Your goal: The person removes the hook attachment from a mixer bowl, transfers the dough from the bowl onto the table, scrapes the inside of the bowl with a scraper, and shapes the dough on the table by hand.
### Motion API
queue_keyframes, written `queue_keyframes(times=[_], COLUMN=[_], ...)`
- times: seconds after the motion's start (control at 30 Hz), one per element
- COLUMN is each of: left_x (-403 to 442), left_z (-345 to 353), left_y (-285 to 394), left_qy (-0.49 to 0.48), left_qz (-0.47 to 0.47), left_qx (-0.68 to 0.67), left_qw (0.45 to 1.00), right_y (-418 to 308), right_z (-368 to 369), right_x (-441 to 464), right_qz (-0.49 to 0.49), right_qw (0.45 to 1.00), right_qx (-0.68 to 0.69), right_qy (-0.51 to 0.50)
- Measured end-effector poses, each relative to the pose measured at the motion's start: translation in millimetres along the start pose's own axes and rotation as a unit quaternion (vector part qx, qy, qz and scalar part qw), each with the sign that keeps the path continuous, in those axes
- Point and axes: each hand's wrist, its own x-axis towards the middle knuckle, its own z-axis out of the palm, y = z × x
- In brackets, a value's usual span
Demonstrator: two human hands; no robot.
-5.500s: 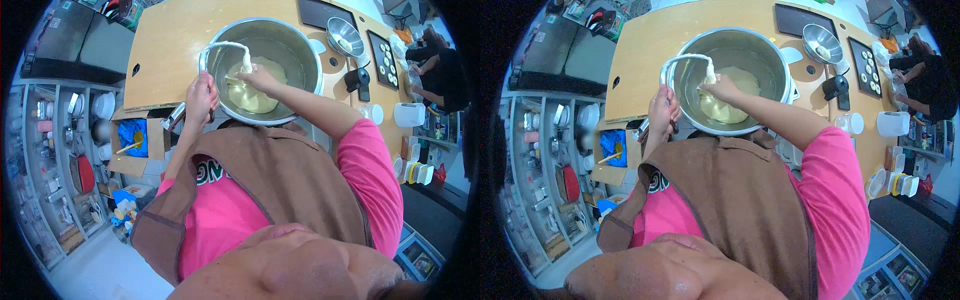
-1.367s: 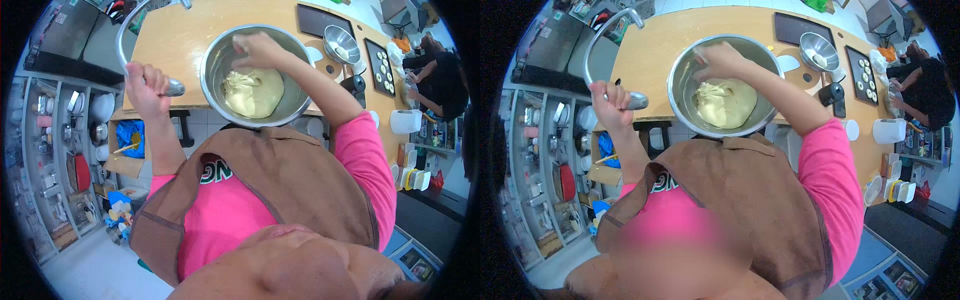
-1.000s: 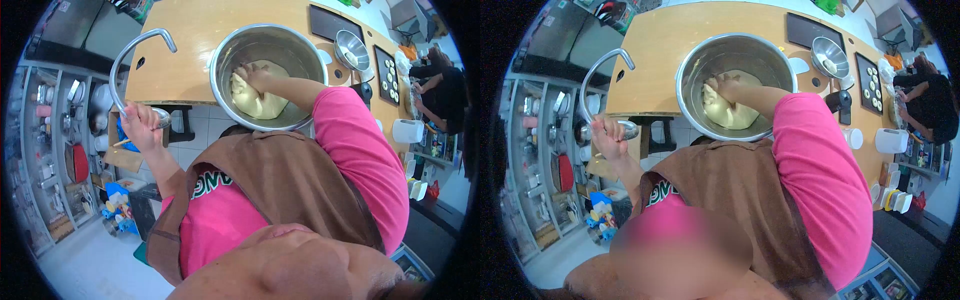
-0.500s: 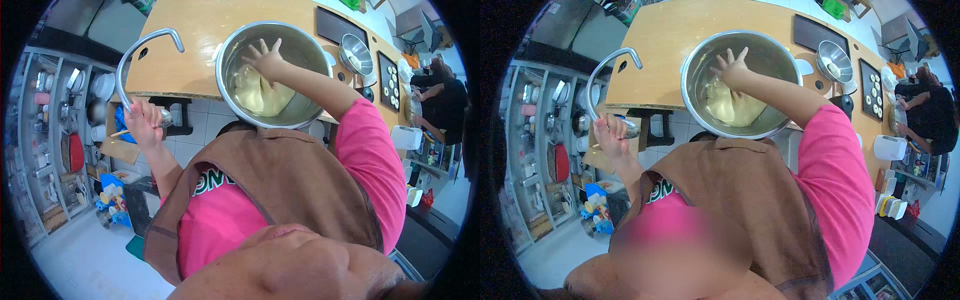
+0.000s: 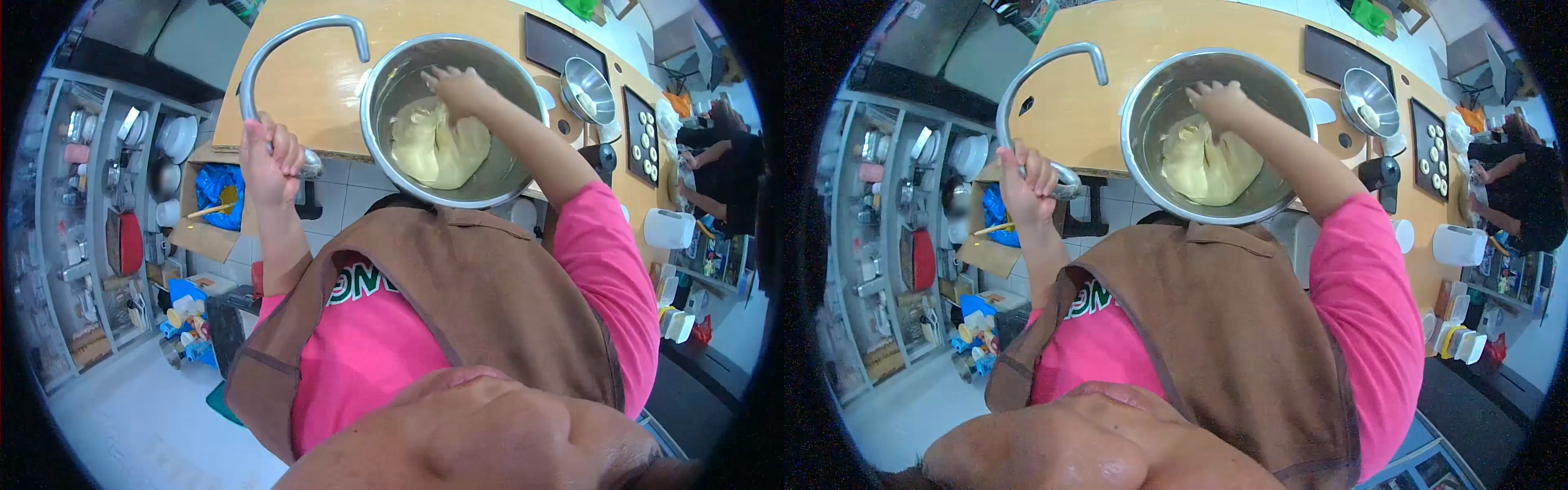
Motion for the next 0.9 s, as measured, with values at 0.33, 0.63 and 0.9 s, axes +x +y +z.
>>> queue_keyframes(times=[0.33,0.63,0.9], left_x=[30.8,47.7,55.8], left_z=[45.0,110.9,160.8], left_y=[10.2,-16.6,-46.7], left_qy=[-0.118,-0.215,-0.351], left_qz=[-0.072,-0.078,-0.117], left_qx=[-0.179,-0.237,-0.265], left_qw=[0.974,0.944,0.891], right_y=[-34.2,-53.1,-32.7], right_z=[-50.5,-42.6,-16.9], right_x=[-65.9,-84.5,-115.2], right_qz=[-0.218,-0.214,-0.188], right_qw=[0.830,0.654,0.447], right_qx=[0.446,0.545,0.805], right_qy=[0.254,0.479,0.343])
